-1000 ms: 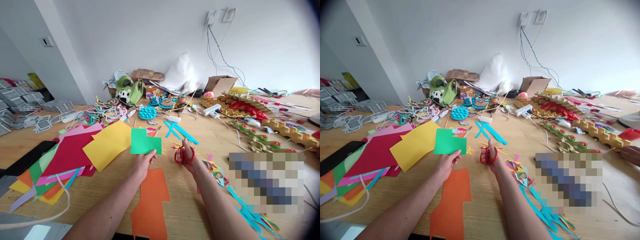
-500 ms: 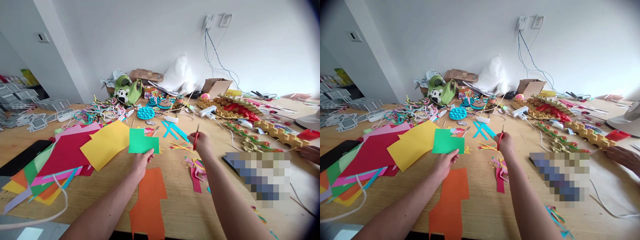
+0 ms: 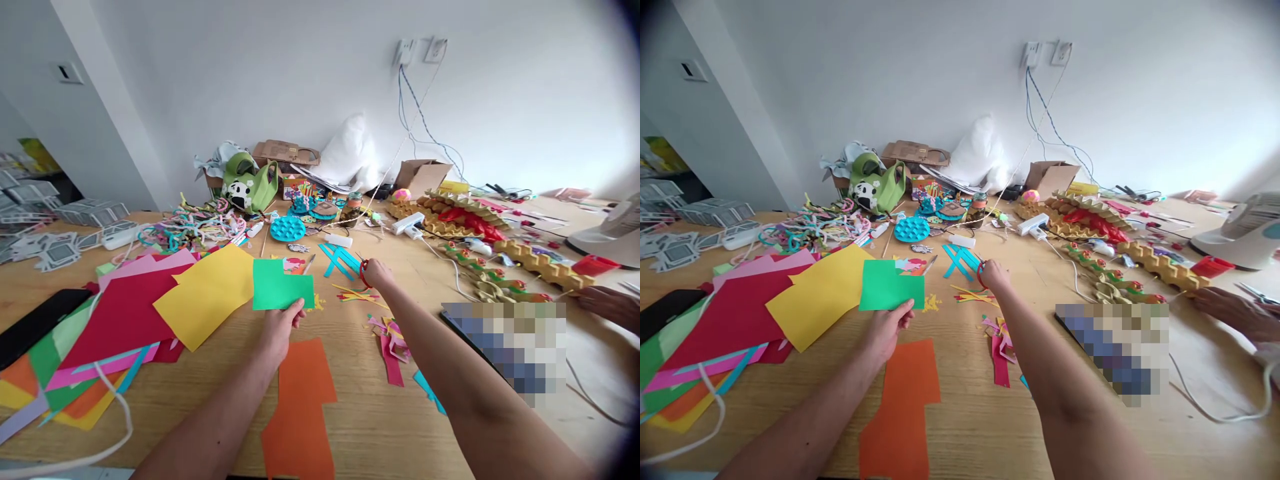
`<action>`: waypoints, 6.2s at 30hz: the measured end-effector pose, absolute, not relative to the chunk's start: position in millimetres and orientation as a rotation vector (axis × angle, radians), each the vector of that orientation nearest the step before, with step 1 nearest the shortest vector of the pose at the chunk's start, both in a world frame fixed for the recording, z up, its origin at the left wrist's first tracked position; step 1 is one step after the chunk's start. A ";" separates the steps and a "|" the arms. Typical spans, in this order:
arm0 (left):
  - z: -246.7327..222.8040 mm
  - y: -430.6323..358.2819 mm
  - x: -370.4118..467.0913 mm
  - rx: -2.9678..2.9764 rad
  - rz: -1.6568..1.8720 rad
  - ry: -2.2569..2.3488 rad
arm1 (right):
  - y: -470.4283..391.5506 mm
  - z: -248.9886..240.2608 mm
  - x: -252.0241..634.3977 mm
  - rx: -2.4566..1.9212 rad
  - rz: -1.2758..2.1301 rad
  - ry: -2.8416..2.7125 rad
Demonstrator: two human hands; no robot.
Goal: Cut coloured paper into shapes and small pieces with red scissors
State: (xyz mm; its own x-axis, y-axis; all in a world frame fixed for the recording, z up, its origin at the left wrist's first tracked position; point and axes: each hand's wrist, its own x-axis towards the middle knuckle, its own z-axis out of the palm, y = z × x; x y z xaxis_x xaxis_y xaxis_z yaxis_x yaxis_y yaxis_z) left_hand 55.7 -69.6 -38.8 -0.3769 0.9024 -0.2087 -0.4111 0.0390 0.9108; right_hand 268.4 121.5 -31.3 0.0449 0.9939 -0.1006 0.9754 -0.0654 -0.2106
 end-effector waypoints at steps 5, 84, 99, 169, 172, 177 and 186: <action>-39.9 -69.1 55.8 0.580 1.569 1.248 | 126.6 -32.9 267.7 -2.212 0.370 -2.127; -29.9 -79.8 70.3 0.715 1.611 1.227 | -52.8 -40.7 182.0 -1.155 1.257 -1.651; -30.5 -79.8 70.9 0.725 1.593 1.266 | -52.7 -39.9 182.3 -1.144 1.334 -1.580; -33.3 -78.9 68.2 0.738 1.611 1.221 | -56.2 -35.6 178.7 -1.169 1.369 -1.502; -32.3 -79.0 68.6 0.748 1.611 1.239 | -55.9 -33.4 179.5 -1.180 1.368 -1.512; -30.6 -79.3 70.0 0.761 1.607 1.259 | -56.2 -29.0 180.3 -1.196 1.385 -1.487; -29.6 -79.2 70.2 0.761 1.605 1.260 | -56.2 -29.9 179.8 -1.234 1.343 -1.489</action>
State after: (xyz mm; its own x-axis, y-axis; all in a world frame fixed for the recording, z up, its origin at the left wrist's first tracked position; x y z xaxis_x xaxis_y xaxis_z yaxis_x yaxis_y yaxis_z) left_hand 70.2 -79.2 -29.6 -0.3787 0.9228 -0.0713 -0.2880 -0.0443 0.9566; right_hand 179.8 -56.2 -29.9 -0.2374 0.9695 -0.0616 0.1613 -0.0232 -0.9866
